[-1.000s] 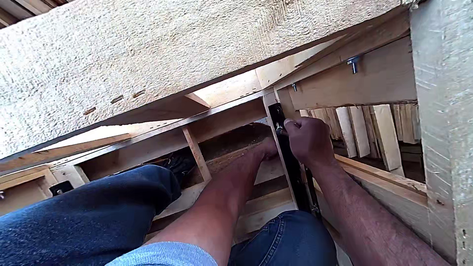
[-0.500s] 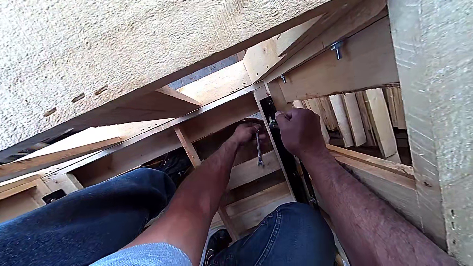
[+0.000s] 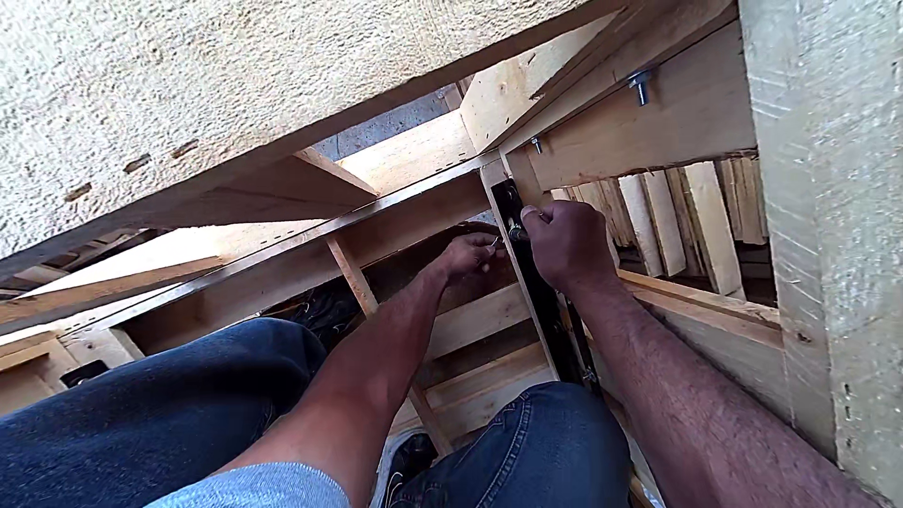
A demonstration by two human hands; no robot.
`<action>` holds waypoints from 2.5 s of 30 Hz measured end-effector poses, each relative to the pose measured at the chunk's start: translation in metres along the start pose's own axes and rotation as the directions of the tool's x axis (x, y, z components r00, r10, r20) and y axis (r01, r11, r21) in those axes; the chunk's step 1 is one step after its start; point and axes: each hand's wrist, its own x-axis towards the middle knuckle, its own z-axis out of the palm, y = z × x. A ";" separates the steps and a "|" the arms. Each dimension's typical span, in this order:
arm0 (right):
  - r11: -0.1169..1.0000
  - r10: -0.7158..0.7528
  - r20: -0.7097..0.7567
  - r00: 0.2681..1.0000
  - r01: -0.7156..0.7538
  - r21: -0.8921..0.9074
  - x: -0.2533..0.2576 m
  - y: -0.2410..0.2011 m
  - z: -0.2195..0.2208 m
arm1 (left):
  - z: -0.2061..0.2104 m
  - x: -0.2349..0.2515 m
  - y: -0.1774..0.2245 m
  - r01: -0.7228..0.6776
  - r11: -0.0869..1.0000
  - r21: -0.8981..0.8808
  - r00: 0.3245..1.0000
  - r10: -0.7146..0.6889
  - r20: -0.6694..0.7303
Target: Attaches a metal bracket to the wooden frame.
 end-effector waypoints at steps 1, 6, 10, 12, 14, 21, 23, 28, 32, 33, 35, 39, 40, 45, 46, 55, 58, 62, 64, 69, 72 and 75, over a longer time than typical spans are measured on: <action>1.000 -0.004 -0.002 1.000 0.004 0.006 0.000 0.001 0.001 | -0.002 0.003 0.006 -0.023 0.999 0.032 0.999 0.022 0.032; 1.000 -0.004 -0.007 1.000 0.004 -0.012 0.000 0.000 0.001 | -0.011 0.017 0.029 -0.118 0.985 0.123 0.982 0.098 0.160; 1.000 0.016 -0.001 1.000 -0.016 -0.019 0.001 0.000 0.001 | -0.020 0.020 0.037 -0.072 0.974 0.217 0.982 0.031 0.187; 1.000 0.014 -0.004 1.000 -0.014 -0.021 0.002 0.001 0.002 | -0.024 0.022 0.041 -0.049 0.945 0.322 0.984 -0.009 0.176; 1.000 0.013 -0.004 1.000 -0.013 -0.022 0.003 0.002 0.003 | -0.026 0.025 0.047 -0.018 0.904 0.427 0.987 -0.051 0.150; 0.999 0.022 -0.005 1.000 -0.022 -0.039 0.003 0.001 0.003 | -0.035 0.032 0.063 -0.022 0.837 0.546 0.971 -0.112 0.211; 0.999 0.019 -0.006 1.000 -0.020 -0.049 0.004 0.002 0.003 | -0.039 0.031 0.070 -0.017 0.842 0.539 0.962 -0.133 0.238; 0.999 0.001 -0.005 1.000 -0.002 -0.046 0.004 0.004 0.003 | -0.048 0.038 0.079 0.043 0.890 0.454 0.935 -0.195 0.295; 1.000 -0.001 0.002 1.000 0.001 -0.030 0.004 0.004 0.003 | -0.043 0.039 0.082 0.099 0.863 0.495 0.918 -0.271 0.288; 1.000 0.004 0.002 1.000 -0.004 -0.030 0.003 0.004 0.004 | -0.042 0.038 0.081 0.086 0.865 0.494 0.925 -0.254 0.283; 0.999 0.010 -0.002 1.000 -0.010 -0.035 0.004 0.004 0.004 | -0.040 0.037 0.079 0.064 0.879 0.472 0.933 -0.221 0.284; 0.999 0.011 0.002 1.000 -0.011 -0.037 0.004 0.004 0.004 | -0.044 0.043 0.087 0.066 0.875 0.480 0.886 -0.273 0.375; 0.999 0.013 0.008 1.000 -0.012 -0.038 0.004 0.004 0.003 | -0.047 0.045 0.088 0.059 0.869 0.492 0.868 -0.288 0.404; 0.999 0.008 0.006 1.000 -0.007 -0.040 0.003 0.005 0.004 | -0.050 0.043 0.085 -0.025 0.853 0.522 0.870 -0.239 0.431; 0.999 0.004 0.002 1.000 -0.004 -0.044 0.003 0.005 0.005 | -0.049 0.041 0.082 -0.032 0.851 0.525 0.891 -0.213 0.400; 0.999 0.014 0.005 1.000 -0.014 -0.030 0.004 0.003 0.004 | -0.046 0.039 0.078 0.030 0.821 0.571 0.936 -0.223 0.272; 0.999 0.020 0.012 1.000 -0.019 -0.027 0.004 0.002 0.002 | -0.049 0.042 0.078 -0.018 0.832 0.554 0.915 -0.210 0.345; 0.999 0.017 0.006 1.000 -0.017 -0.031 0.004 0.001 0.003 | -0.055 0.053 0.066 -0.071 0.838 0.541 0.904 -0.176 0.390; 0.999 0.016 0.003 1.000 -0.015 -0.042 0.003 0.002 0.002 | -0.050 0.051 0.060 -0.106 0.857 0.505 0.915 -0.114 0.386; 0.999 0.012 0.004 1.000 -0.011 -0.033 0.004 0.002 0.004 | -0.043 0.043 0.049 -0.146 0.918 0.368 0.947 0.022 0.320; 1.000 0.014 0.011 1.000 -0.013 -0.024 0.004 0.002 0.003 | -0.038 0.042 0.048 -0.151 0.924 0.351 0.960 0.052 0.276; 0.999 0.024 0.023 0.999 -0.023 -0.025 0.004 0.001 0.002 | -0.036 0.043 0.046 -0.166 0.898 0.407 0.967 0.069 0.243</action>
